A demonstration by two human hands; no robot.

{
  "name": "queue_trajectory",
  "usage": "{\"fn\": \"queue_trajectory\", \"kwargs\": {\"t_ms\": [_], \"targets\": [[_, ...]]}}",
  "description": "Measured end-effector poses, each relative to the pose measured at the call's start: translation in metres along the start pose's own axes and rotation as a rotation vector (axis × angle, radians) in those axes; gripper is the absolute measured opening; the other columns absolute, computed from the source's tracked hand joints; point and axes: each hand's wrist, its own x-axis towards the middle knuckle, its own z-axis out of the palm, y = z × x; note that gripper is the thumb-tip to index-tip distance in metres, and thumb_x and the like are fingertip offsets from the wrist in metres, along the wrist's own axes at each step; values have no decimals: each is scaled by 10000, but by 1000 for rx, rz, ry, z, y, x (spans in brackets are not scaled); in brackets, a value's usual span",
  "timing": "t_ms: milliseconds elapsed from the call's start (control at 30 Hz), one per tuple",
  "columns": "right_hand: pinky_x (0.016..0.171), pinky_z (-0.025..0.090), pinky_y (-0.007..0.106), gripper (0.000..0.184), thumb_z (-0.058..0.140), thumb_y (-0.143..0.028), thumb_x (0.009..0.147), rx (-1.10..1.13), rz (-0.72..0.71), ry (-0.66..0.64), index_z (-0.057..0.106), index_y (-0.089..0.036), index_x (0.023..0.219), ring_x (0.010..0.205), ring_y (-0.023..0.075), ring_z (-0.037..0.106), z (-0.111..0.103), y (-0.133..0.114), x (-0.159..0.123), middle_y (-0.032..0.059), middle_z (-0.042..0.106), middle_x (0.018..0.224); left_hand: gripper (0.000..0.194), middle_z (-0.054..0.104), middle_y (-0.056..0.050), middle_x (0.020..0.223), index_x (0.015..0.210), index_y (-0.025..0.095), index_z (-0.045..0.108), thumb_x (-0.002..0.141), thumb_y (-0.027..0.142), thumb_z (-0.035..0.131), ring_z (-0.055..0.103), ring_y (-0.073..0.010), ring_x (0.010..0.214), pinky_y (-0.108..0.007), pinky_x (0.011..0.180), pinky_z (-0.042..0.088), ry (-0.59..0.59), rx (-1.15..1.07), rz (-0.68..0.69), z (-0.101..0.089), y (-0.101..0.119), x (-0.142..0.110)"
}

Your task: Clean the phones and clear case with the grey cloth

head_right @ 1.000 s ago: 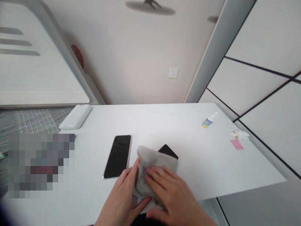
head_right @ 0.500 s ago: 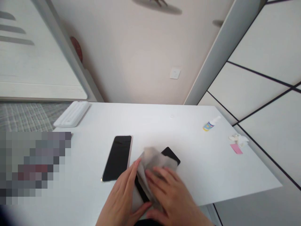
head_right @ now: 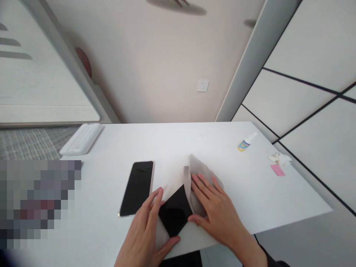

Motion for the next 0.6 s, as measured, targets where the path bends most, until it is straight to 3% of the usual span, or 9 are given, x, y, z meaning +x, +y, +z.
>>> {"fn": "queue_trajectory", "kwargs": {"t_ms": [133,200,267,300,433,600], "targets": [[1306,296,454,959,494,-774,990,150,-229,-118,210,-183,1691,1564,258,380,-2,-5,-1,78,407,1675,1364,423,-249,1644,1692,243,-57,677,111,844,544,-436,1434,-571,1060,594,-21,-5,1,1,0,-1],[1311,279,469,877,465,-716,1036,119,-151,-87,189,-209,1696,1541,246,422,-2,-3,-1,76,419,1670,1363,434,-251,1636,1693,238,-49,683,124,858,544,-437,1434,-575,1059,593,-14,1,-1,1,0,0],[1304,273,533,886,475,-699,1039,38,9,-10,192,-174,1694,1545,293,413,-2,0,-1,118,395,1678,1328,455,-244,1623,1695,239,-30,725,189,876,544,-431,1437,-582,1070,583,-3,9,4,1,1,0],[1298,286,535,876,488,-673,1047,17,23,21,199,-154,1691,1547,303,407,0,0,0,126,395,1676,1316,457,-244,1622,1695,238,-24,735,198,876,541,-429,1440,-581,1075,579,4,12,10,1,1,0],[1281,341,357,639,481,-379,1121,85,-283,16,225,-213,1682,1492,171,485,2,-6,-1,-7,510,1611,1334,422,-267,1638,1696,214,-13,680,106,846,531,-439,1447,-558,1067,588,-1,18,34,2,0,1],[1281,322,536,882,514,-689,1028,14,5,28,258,-152,1678,1543,306,413,0,-4,-1,127,428,1661,1272,432,-263,1630,1699,226,13,756,228,866,535,-436,1445,-558,1063,589,21,13,42,6,-8,0]]}}
